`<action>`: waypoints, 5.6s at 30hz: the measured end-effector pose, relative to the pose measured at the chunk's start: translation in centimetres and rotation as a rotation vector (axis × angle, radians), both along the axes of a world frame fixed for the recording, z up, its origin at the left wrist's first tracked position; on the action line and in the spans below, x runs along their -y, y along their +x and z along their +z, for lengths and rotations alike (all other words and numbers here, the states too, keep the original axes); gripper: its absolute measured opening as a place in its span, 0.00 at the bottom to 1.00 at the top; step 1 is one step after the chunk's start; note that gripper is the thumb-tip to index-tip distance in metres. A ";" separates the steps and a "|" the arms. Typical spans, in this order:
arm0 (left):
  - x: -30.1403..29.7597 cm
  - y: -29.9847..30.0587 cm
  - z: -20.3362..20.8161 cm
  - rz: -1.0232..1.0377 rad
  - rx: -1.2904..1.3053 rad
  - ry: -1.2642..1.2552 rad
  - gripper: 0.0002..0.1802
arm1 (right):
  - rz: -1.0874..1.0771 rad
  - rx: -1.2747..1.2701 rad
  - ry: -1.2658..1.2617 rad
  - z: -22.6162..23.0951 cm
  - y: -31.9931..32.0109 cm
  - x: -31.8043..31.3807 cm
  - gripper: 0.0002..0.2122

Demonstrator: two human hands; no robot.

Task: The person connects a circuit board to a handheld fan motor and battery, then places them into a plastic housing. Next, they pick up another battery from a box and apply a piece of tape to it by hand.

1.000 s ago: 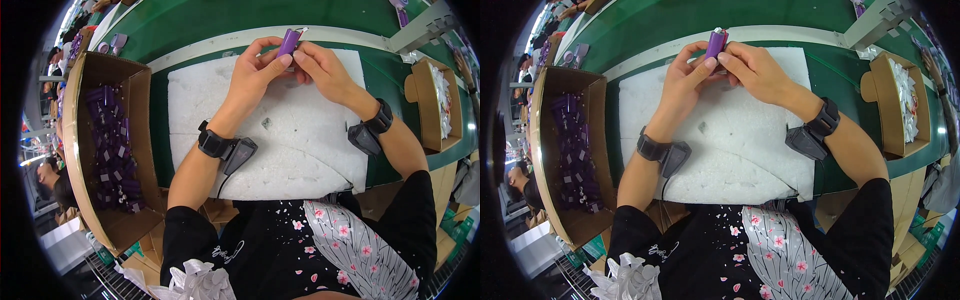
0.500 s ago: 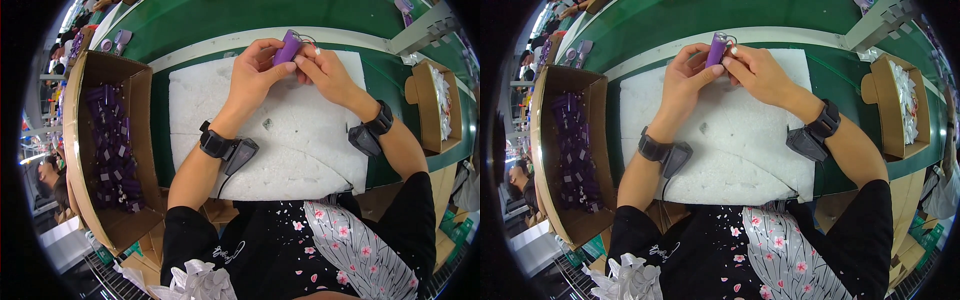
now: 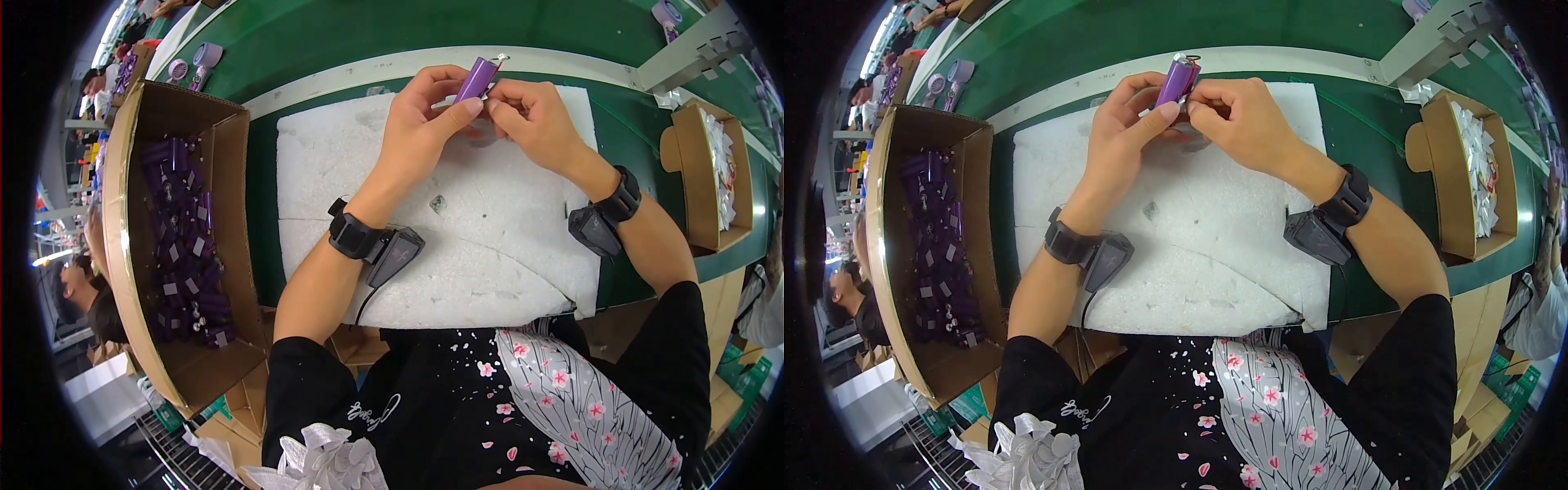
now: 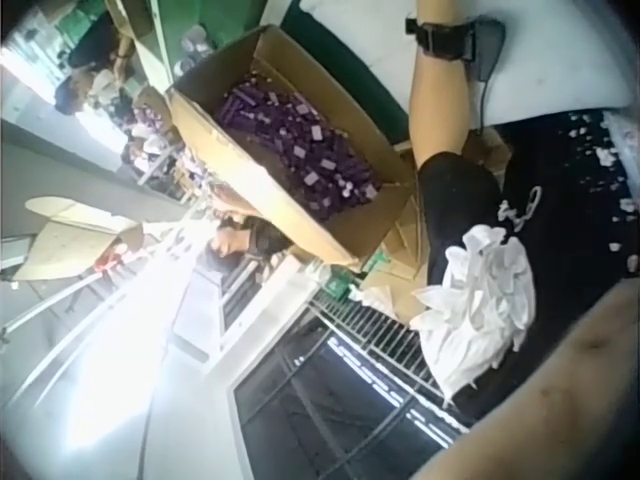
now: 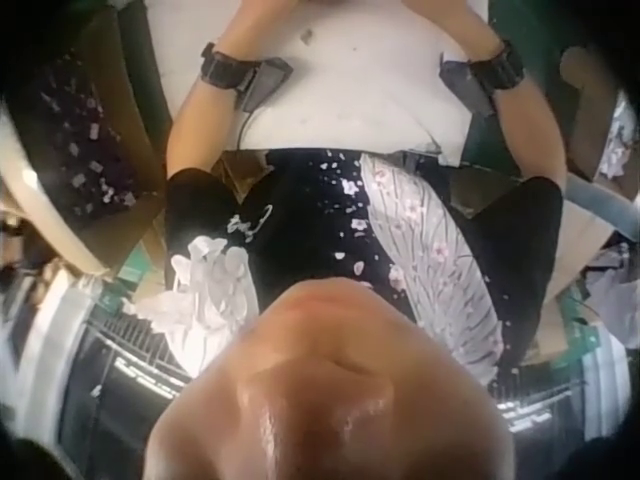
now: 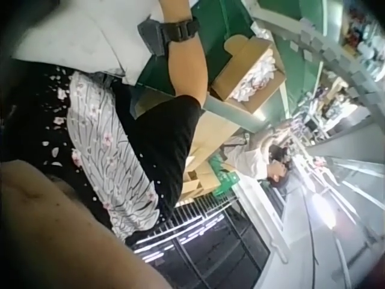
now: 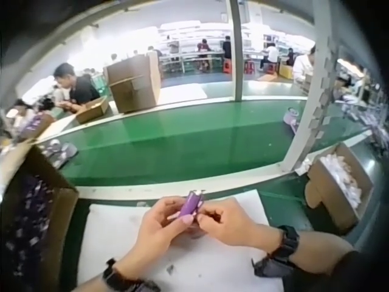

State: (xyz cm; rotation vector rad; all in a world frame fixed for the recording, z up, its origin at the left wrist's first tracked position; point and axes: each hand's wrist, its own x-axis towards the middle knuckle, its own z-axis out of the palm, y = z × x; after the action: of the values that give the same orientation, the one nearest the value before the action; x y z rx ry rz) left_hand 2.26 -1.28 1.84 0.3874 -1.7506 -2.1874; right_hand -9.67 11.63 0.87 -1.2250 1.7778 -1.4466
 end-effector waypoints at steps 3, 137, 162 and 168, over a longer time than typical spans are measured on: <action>0.1 0.0 -0.3 0.013 -0.021 -0.018 0.20 | 0.007 0.084 -0.010 0.4 0.2 0.0 0.08; 0.3 0.4 -0.1 0.059 -0.008 0.262 0.18 | -0.149 0.191 -0.154 -0.4 -0.8 0.3 0.03; 0.6 0.3 0.3 0.034 0.008 0.357 0.19 | -0.199 0.070 -0.267 -0.3 -0.8 0.2 0.06; 1.0 0.5 0.1 0.077 0.025 0.469 0.21 | -0.180 0.111 -0.269 -0.3 -0.8 0.2 0.04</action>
State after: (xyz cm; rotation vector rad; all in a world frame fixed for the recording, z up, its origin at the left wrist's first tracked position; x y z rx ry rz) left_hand 2.78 -2.24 1.95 0.5791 -1.1933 -2.5310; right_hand -10.47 11.47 0.58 -1.1086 1.6948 -1.8686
